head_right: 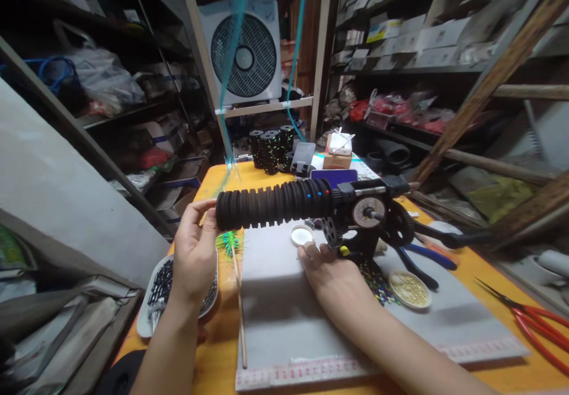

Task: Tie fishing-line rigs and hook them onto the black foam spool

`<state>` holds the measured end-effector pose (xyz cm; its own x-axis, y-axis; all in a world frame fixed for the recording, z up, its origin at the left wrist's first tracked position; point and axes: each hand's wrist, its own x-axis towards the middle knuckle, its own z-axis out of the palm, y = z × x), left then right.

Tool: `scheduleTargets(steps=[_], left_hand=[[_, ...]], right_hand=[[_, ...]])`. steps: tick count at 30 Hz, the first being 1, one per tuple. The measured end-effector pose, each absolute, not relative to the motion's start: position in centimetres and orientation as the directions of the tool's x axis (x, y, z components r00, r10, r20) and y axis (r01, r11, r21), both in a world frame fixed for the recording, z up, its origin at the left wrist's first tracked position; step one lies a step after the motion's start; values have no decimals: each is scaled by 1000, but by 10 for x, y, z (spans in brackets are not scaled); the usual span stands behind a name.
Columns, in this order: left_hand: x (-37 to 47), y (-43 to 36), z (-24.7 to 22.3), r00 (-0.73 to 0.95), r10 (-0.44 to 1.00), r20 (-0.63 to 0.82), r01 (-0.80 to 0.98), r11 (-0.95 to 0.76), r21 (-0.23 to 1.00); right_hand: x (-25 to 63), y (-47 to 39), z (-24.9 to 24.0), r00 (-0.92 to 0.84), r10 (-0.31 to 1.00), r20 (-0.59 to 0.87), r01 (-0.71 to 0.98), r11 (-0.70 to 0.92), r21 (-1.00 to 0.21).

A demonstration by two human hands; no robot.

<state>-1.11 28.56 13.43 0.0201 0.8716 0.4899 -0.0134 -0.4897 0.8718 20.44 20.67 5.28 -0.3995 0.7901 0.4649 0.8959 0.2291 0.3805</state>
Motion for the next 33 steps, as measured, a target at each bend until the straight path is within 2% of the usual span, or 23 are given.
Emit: scheduleTargets(steps=[4,9,22,25,29,33], left_hand=[[-11,286,134,16,871,491,-18,-491,871],[-11,286,133,8,866,499,-20,-499,866],[-11,286,134,7,866,499,-12,-499,866],[-10,286,133,4,864,503,-16,-503,864],[-9,288,132,0,863,505,-49,-505,862],[-9,288,133,-8,863,506,-52,-505,861]], right_hand=[[208,189,54,-442,771,458,876,260,407],[213,157,67,-447,769,457,879,281,386],[222,143,65,-455,773,442,873,289,393],[228,129,65,-428,789,442,898,313,310],[235,127,62,-254,859,445,966,252,66],[228,137,59,-122,921,369,976,180,-125]])
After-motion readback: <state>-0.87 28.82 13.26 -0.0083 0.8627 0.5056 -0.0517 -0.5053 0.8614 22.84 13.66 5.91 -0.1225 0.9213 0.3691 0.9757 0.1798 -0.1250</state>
